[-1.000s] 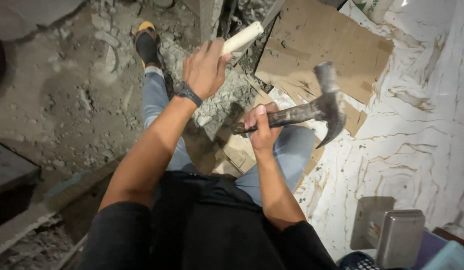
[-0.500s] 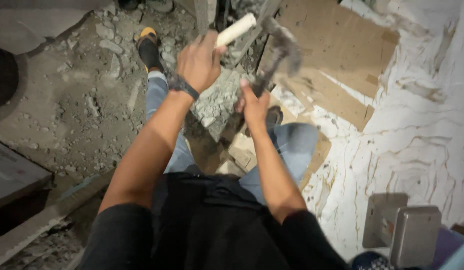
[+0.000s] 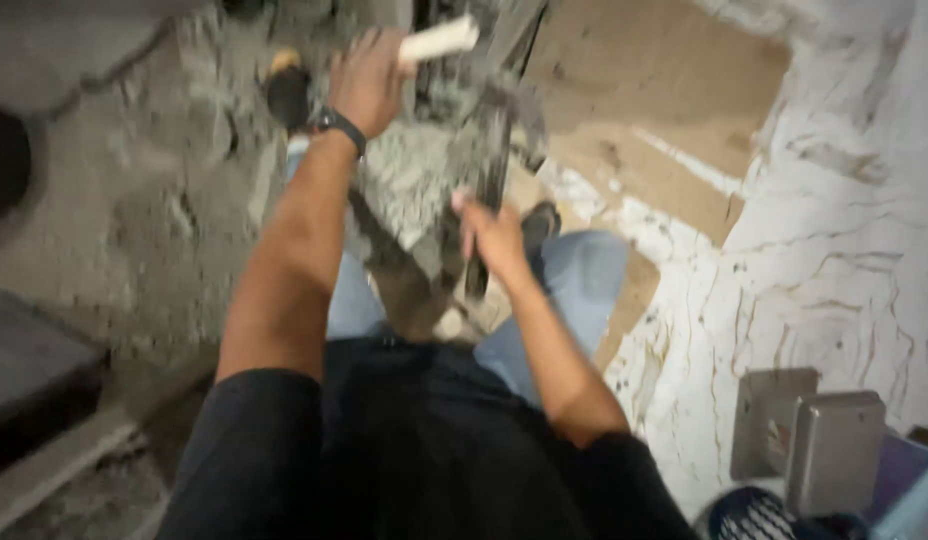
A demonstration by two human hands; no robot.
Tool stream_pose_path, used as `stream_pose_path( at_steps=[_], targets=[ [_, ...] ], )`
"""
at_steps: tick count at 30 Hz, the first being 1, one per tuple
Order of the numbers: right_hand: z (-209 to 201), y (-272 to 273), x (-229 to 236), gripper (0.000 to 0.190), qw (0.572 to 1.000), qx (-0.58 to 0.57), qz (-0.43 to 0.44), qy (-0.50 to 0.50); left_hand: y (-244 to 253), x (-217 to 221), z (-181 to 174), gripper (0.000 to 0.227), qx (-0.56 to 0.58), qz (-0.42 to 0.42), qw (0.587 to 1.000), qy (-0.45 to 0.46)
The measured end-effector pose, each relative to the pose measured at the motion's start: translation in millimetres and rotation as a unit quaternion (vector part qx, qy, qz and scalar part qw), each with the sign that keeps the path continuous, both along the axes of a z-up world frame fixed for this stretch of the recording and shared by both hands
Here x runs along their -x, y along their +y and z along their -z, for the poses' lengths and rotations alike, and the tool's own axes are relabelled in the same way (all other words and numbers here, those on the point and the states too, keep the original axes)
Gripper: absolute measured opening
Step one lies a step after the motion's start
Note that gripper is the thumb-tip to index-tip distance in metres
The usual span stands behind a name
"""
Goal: Using a hammer to strike a wooden wedge to pry apart concrete debris
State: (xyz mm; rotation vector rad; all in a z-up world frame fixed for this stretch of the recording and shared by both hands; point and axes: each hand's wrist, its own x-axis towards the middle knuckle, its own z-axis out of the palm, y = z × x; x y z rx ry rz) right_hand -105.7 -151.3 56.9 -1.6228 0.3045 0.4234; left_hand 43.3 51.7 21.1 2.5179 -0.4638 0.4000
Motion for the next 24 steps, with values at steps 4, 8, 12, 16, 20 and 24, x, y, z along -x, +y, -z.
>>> stream_pose_path(
  at_steps=[4, 8, 12, 16, 20, 24],
  targets=[
    [19.3, -14.1, 25.5, 0.029, 0.985, -0.077, 0.112, 0.106, -31.0, 6.3, 25.4, 0.020, -0.059, -0.023, 0.997, 0.054],
    [54.9, -22.7, 23.7, 0.031, 0.960, -0.052, 0.194, 0.193, -63.6, 70.6, -1.5, 0.018, 0.078, 0.047, 0.962, 0.257],
    [82.2, -26.1, 18.5, 0.029, 0.946, -0.089, 0.228, 0.214, -65.3, 99.2, 7.0, 0.022, 0.002, 0.028, 0.968, 0.251],
    [56.5, -25.1, 15.6, 0.031, 0.949, -0.098, 0.234, 0.185, -61.2, 64.6, -7.8, 0.023, -0.036, 0.007, 0.984, 0.174],
    [15.1, -26.6, 13.8, 0.049, 0.949, -0.122, 0.214, 0.195, -63.8, 51.2, -36.0, 0.023, -0.069, -0.078, 0.987, 0.121],
    [1.1, -21.7, 11.5, 0.065, 0.926, -0.297, 0.219, 0.083, -62.3, 55.2, -57.4, 0.021, -0.050, -0.053, 0.992, 0.100]
  ],
)
